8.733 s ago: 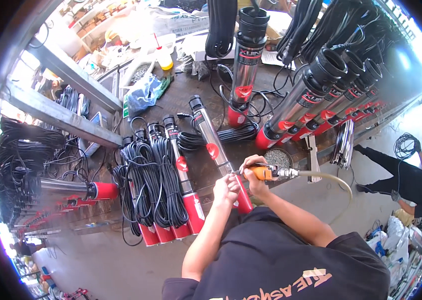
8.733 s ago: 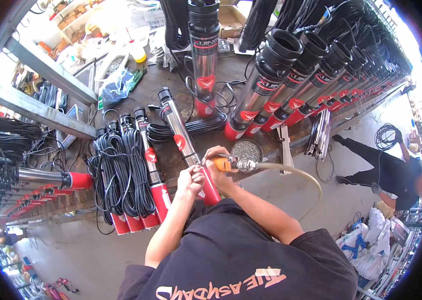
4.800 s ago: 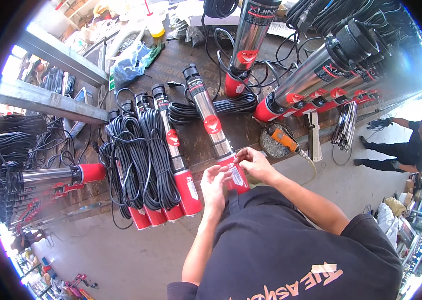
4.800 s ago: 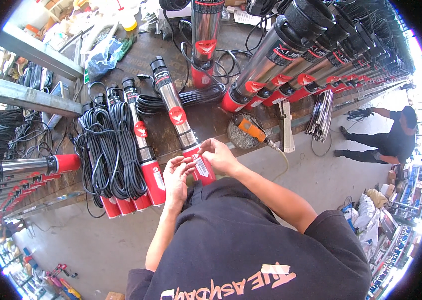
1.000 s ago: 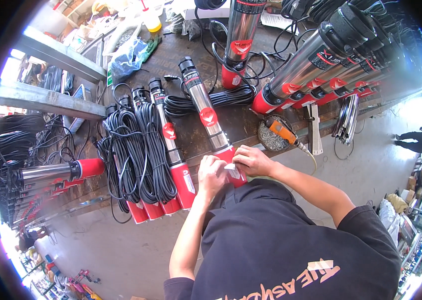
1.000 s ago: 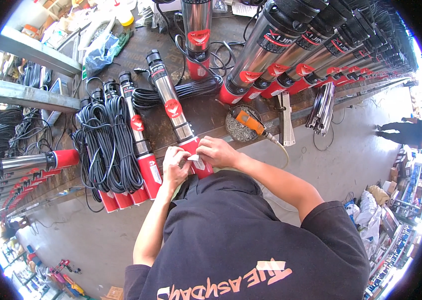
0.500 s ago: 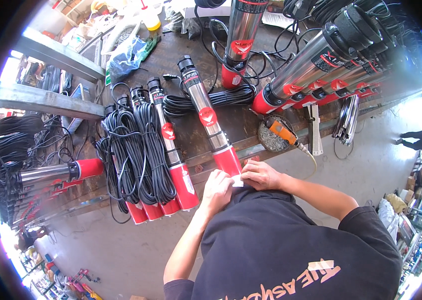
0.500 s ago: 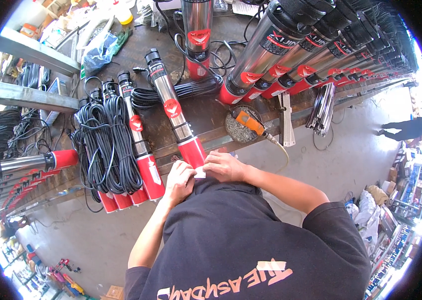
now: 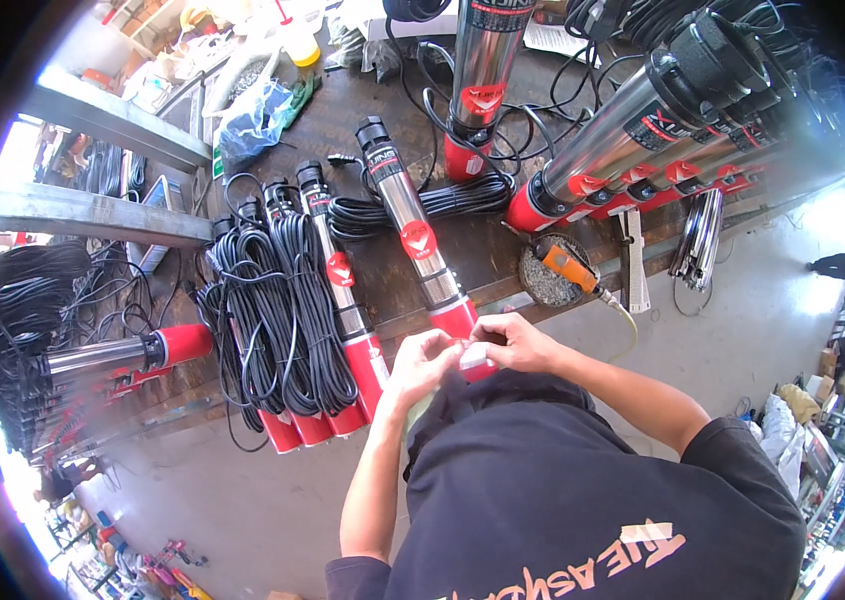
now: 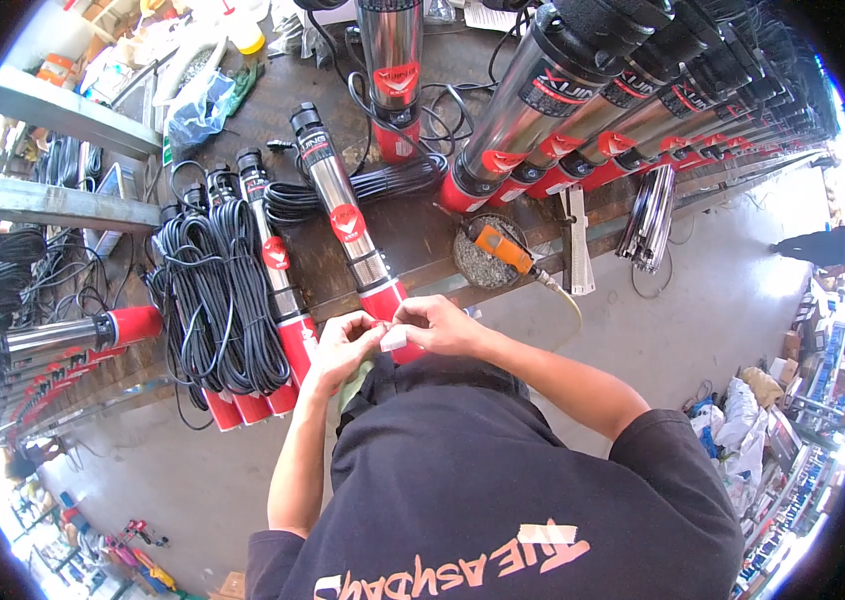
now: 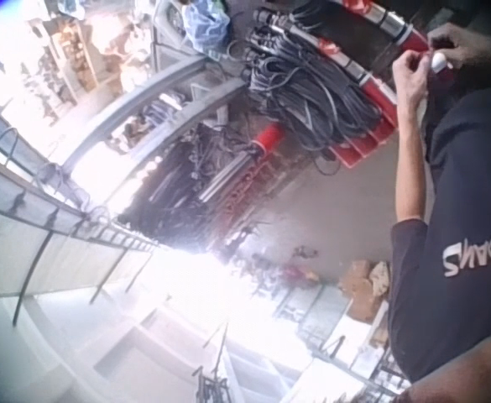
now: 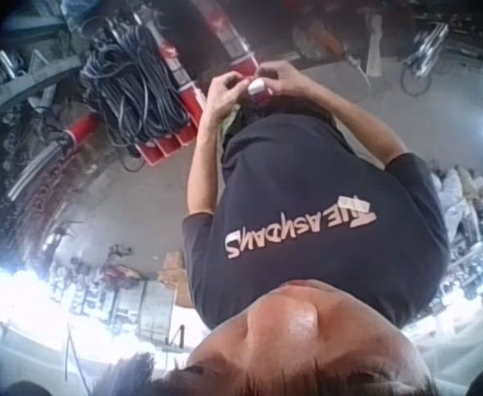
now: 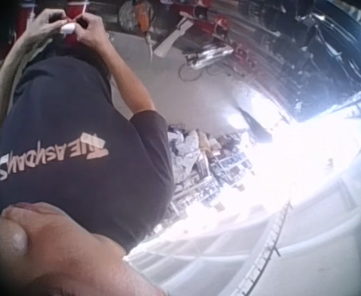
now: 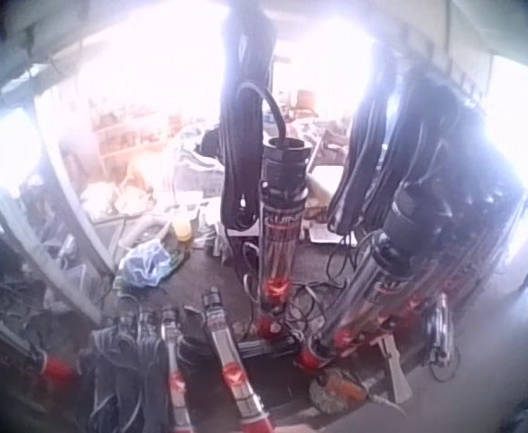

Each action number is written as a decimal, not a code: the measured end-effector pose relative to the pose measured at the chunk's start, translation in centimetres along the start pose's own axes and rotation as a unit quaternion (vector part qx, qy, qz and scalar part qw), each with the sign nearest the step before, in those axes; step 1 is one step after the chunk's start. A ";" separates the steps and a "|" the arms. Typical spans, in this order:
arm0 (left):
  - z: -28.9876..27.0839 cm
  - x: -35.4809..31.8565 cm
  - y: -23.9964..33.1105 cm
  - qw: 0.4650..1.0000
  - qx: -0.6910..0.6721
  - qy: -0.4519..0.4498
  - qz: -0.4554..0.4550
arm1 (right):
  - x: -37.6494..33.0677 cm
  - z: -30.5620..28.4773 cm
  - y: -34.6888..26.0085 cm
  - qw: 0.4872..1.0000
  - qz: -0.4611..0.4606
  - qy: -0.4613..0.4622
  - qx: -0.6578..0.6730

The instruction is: The person assembles submersible water pumps by inserting electrical cables into the pump housings, securing them with fasteners using a pneumatic tool, and organizing the completed pumps on a workbench.

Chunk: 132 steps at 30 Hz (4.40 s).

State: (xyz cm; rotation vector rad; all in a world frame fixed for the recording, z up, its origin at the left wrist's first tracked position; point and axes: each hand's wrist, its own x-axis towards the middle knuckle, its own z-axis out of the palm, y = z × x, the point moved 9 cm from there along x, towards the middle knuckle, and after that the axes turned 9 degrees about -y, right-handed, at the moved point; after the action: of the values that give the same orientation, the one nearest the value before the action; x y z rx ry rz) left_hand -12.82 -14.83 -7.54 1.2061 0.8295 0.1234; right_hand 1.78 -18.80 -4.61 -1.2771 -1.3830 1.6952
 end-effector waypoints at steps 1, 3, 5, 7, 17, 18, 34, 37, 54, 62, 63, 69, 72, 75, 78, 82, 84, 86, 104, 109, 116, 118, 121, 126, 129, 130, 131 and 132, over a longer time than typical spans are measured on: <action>-0.1 0.2 0.1 1.000 -0.016 0.007 -0.020 | 0.4 0.0 1.6 0.999 0.037 0.005 0.009; -0.1 0.4 0.1 0.996 -0.053 0.022 -0.063 | 1.2 -0.5 3.5 0.997 0.069 0.025 -0.027; -0.6 1.5 -1.1 0.996 -0.062 0.037 -0.046 | 1.9 -1.1 4.8 0.994 0.098 0.039 -0.024; -1.2 2.4 -1.8 0.996 -0.047 0.070 -0.017 | 2.4 -1.7 5.0 0.990 0.115 0.064 -0.045; -2.8 4.0 -3.6 0.989 0.012 0.146 0.037 | 3.4 -2.3 2.8 0.977 0.143 0.107 -0.115; -2.7 4.0 -3.6 0.988 0.018 0.147 0.037 | 3.4 -2.3 2.8 0.976 0.146 0.110 -0.119; -2.8 3.5 -4.7 0.978 0.089 0.189 -0.017 | 3.1 -2.6 4.9 0.967 0.170 0.114 -0.153; -2.7 3.4 -4.5 0.978 0.094 0.185 -0.017 | 3.0 -2.5 5.2 0.969 0.170 0.114 -0.135; -2.6 2.8 -3.3 0.974 0.104 0.200 -0.034 | 2.8 -2.4 4.9 0.967 0.179 0.117 -0.141; -2.5 1.5 -5.1 0.967 0.152 0.165 -0.123 | 1.5 -3.0 5.6 0.938 0.219 0.081 -0.258; -2.3 1.1 -5.1 0.968 0.137 0.163 -0.132 | 1.0 -2.7 5.8 0.934 0.227 0.062 -0.269; -1.3 0.5 -7.9 0.983 0.091 0.132 -0.094 | -0.3 -0.9 6.9 0.928 0.249 -0.005 -0.276; -1.4 0.5 -7.2 0.984 0.055 0.160 -0.055 | -0.2 -1.0 7.6 0.934 0.229 -0.027 -0.272; -1.0 1.2 -4.6 0.984 0.040 0.174 0.027 | 0.2 -2.1 6.6 0.930 0.186 0.035 -0.315; -1.5 3.4 -6.6 0.985 -0.009 0.166 0.039 | 1.4 -3.3 6.2 0.960 0.160 0.062 -0.223; -1.8 3.5 -5.0 0.982 -0.064 0.175 0.024 | 3.3 -5.2 8.0 0.980 0.169 0.084 -0.058; -1.9 3.1 -4.5 0.979 -0.081 0.187 -0.005 | 2.8 -4.9 7.8 0.970 0.232 0.078 0.007; -2.3 3.2 -5.7 0.964 -0.170 0.195 -0.059 | 2.8 -5.1 7.9 0.969 0.220 0.113 -0.027; -6.9 12.7 -4.5 0.985 0.002 0.169 0.021 | 2.8 -2.0 5.0 0.933 0.145 0.174 -0.279; -6.7 12.0 -3.7 0.975 0.076 0.207 0.005 | 0.5 0.1 5.3 0.916 0.152 0.133 -0.346; -7.1 12.2 -3.5 0.981 0.079 0.178 -0.007 | 7.1 -2.6 2.4 0.922 0.148 0.199 -0.297; -7.1 11.9 -2.8 0.981 0.083 0.175 -0.017 | 4.8 -1.4 3.6 0.884 0.114 0.330 -0.312; -7.2 11.2 -1.9 0.982 0.065 0.175 -0.022 | 1.6 2.7 4.2 0.854 0.142 0.306 -0.395; -6.5 11.9 -3.2 0.989 0.044 0.142 -0.014 | 1.4 3.3 3.6 0.829 0.232 0.276 -0.428; -6.5 13.7 -5.3 0.993 0.034 0.113 -0.021 | 3.7 2.4 1.9 0.822 0.240 0.305 -0.416; -6.6 14.1 -5.8 0.993 0.043 0.103 -0.025 | 4.5 1.9 1.1 0.817 0.237 0.328 -0.411; -6.4 14.5 -6.5 0.994 0.051 0.093 -0.030 | 5.4 1.3 0.7 0.810 0.235 0.352 -0.406; -6.7 14.6 -7.1 0.992 0.049 0.111 -0.032 | 6.8 0.6 1.4 0.796 0.220 0.376 -0.420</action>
State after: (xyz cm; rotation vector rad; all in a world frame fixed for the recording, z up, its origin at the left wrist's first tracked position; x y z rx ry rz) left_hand -9.03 -5.09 -21.62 1.2723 1.0791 0.1682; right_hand -1.05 -13.38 -8.03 -2.5648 -1.3800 0.5195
